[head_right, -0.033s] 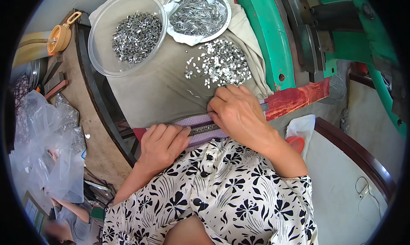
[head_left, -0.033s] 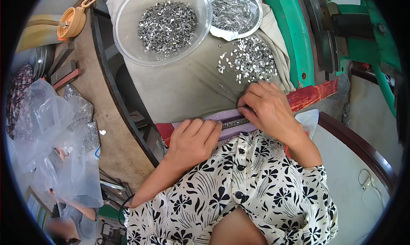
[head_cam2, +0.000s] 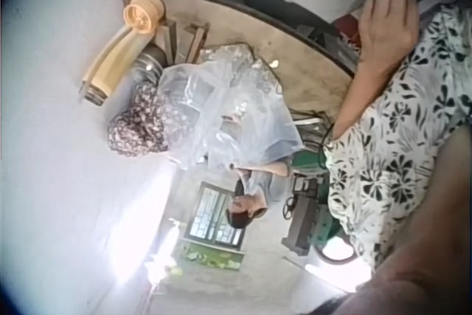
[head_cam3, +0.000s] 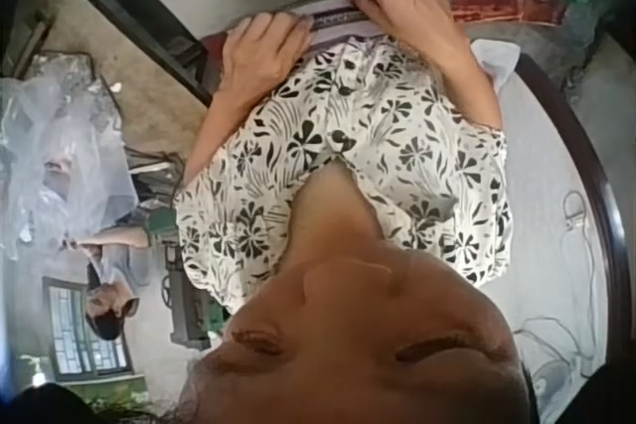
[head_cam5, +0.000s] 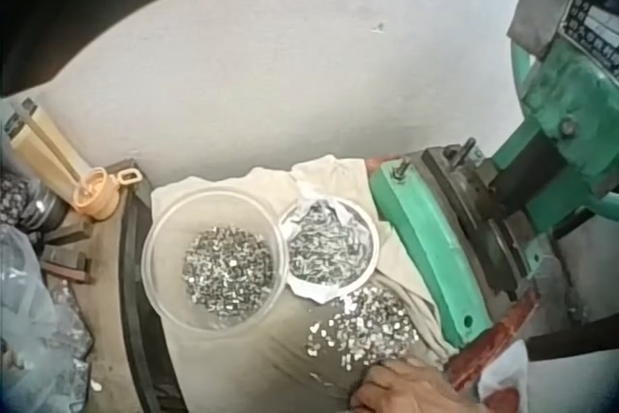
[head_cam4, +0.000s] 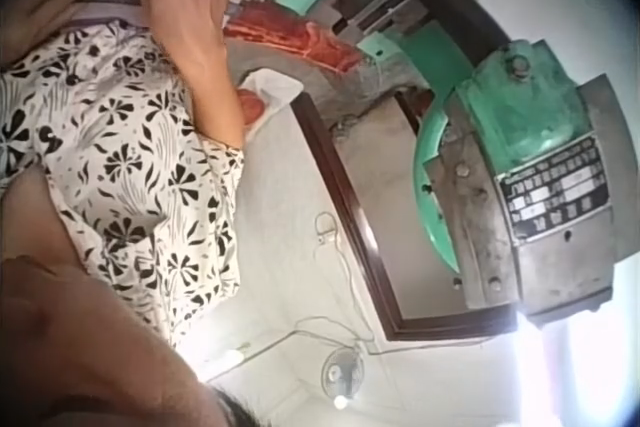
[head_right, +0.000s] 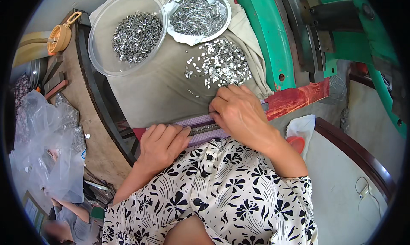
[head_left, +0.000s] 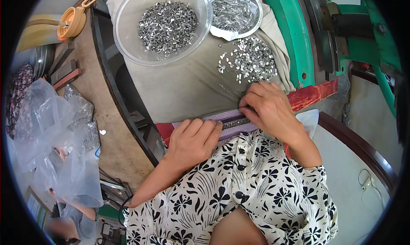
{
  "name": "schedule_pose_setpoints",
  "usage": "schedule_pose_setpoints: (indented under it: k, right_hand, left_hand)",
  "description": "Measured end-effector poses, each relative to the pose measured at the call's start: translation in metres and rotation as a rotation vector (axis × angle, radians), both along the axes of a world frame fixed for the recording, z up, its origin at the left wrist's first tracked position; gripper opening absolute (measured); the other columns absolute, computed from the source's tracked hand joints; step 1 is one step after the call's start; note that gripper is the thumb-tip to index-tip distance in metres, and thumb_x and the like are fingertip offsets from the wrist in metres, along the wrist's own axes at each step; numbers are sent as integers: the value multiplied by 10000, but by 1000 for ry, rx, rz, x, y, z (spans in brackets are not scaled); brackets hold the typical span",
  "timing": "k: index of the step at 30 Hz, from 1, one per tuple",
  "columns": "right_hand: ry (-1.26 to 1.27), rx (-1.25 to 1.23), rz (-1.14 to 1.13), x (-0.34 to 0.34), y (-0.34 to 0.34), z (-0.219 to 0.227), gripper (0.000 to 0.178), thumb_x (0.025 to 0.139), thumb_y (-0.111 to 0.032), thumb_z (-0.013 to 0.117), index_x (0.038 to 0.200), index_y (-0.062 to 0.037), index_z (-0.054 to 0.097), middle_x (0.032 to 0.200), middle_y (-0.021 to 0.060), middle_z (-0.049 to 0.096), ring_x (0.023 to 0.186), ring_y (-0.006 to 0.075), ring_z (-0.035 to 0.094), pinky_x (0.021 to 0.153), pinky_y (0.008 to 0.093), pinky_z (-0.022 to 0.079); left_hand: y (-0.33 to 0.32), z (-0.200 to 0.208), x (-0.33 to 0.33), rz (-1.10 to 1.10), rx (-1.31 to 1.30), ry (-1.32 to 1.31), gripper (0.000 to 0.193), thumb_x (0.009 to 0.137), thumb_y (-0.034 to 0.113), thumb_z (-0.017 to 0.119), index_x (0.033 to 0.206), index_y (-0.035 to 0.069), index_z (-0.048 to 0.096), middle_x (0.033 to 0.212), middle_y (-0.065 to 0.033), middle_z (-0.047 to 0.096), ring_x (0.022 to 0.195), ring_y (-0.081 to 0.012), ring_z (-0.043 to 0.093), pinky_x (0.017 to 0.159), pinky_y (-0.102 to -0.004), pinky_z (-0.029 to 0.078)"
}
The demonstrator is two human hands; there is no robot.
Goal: Assembling small metal parts by placing them onto a strip and then using a manual press machine.
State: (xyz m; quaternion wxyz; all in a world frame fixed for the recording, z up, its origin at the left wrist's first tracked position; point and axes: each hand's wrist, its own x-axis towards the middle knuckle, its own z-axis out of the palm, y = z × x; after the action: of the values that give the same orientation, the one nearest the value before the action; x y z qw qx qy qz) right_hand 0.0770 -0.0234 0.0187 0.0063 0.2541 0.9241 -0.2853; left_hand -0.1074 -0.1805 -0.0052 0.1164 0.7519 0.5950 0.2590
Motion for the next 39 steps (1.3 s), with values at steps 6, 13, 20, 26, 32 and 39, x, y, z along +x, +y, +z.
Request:
schedule_pose_setpoints:
  k: [6, 13, 20, 26, 32, 39]
  right_hand:
    - [101, -37, -87, -2, 10, 4, 135, 746, -77, 768, 817, -43, 658, 839, 76, 602, 837, 291, 595, 759, 393, 442]
    - [204, 92, -91, -35, 6, -14, 120, 767, -109, 762, 832, -82, 665, 846, 58, 592, 848, 263, 594, 753, 387, 438]
    - [144, 123, 15, -35, 7, -15, 126, 764, -94, 762, 864, -90, 685, 852, 34, 583, 852, 236, 576, 745, 370, 423]
    - [126, 144, -17, -20, 7, -13, 135, 753, -75, 760, 861, -76, 679, 845, 42, 584, 843, 247, 572, 747, 368, 424]
    - [166, 95, -98, -6, 12, -5, 122, 776, -87, 753, 853, -63, 661, 826, 65, 582, 818, 270, 573, 734, 383, 428]
    - [299, 234, -199, -20, 35, 8, 127, 800, -90, 753, 865, -58, 650, 833, 74, 589, 815, 289, 576, 726, 399, 425]
  left_hand:
    - [13, -1, -15, -26, 63, -13, 256, 732, 138, 672, 967, 35, 682, 893, -16, 590, 739, -163, 543, 615, -305, 437]
    - [22, -12, -21, 29, -46, -128, 294, 718, 155, 796, 978, 63, 693, 891, -27, 616, 759, -225, 573, 652, -351, 468]
    - [12, -14, -8, 51, -78, -164, 252, 750, 170, 766, 967, 70, 686, 914, -9, 583, 795, -201, 556, 675, -339, 444]
    - [8, -7, -7, 56, -98, -163, 299, 770, 176, 741, 1057, 102, 702, 955, -13, 594, 820, -194, 555, 699, -336, 443]
    - [7, -2, -7, -62, -92, 53, 448, 863, 190, 560, 1301, 189, 652, 1112, -57, 611, 934, -201, 566, 837, -343, 443]
    - [13, 1, -1, -142, -119, 192, 486, 900, 191, 512, 1379, 207, 594, 1199, -121, 603, 1029, -226, 557, 913, -368, 433]
